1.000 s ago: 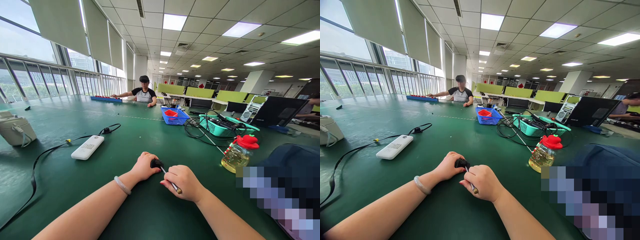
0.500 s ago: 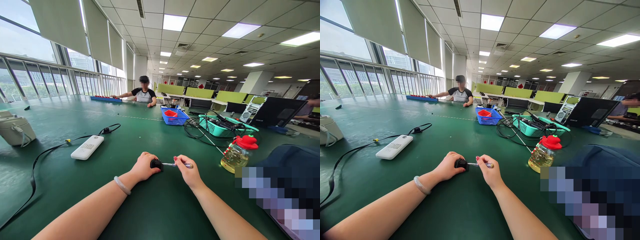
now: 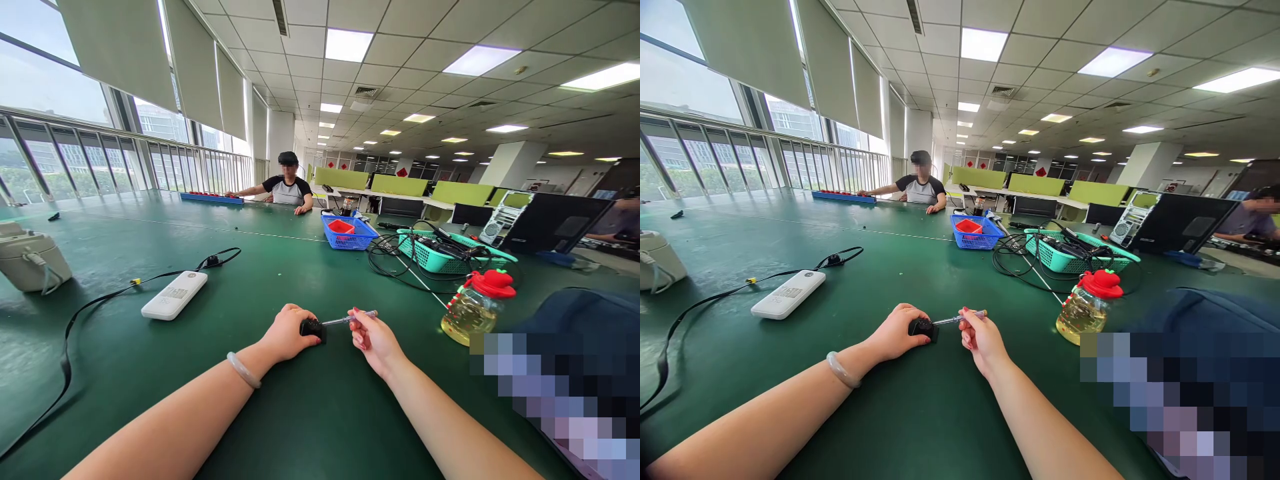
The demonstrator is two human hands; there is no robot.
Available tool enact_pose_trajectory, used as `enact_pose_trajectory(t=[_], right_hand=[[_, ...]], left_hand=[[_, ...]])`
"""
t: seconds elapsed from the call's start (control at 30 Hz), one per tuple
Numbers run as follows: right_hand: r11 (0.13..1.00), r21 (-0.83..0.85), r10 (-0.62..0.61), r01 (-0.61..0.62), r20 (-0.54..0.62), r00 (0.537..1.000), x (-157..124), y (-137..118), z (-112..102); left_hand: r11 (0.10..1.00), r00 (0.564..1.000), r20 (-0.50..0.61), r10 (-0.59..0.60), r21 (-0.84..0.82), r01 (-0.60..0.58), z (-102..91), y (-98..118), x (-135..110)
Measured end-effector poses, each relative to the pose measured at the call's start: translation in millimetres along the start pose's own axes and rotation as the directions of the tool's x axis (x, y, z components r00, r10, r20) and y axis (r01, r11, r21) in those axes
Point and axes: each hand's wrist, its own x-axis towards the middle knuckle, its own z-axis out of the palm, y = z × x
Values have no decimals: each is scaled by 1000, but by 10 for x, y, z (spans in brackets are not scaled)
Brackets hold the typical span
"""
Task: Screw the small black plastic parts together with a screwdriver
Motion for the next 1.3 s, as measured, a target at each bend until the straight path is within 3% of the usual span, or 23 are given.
enact_pose_trajectory(t=[0.33,1.3], right_hand=[[998,53,-34,37,-42,999,28,1,-36],[998,32,-59,60,-24,998,82,57,-79]], left_hand=[[975,975,62,214,-76,-210,13,-27,-2],[979,974,110,195,-71,-188,-20,23,-22]])
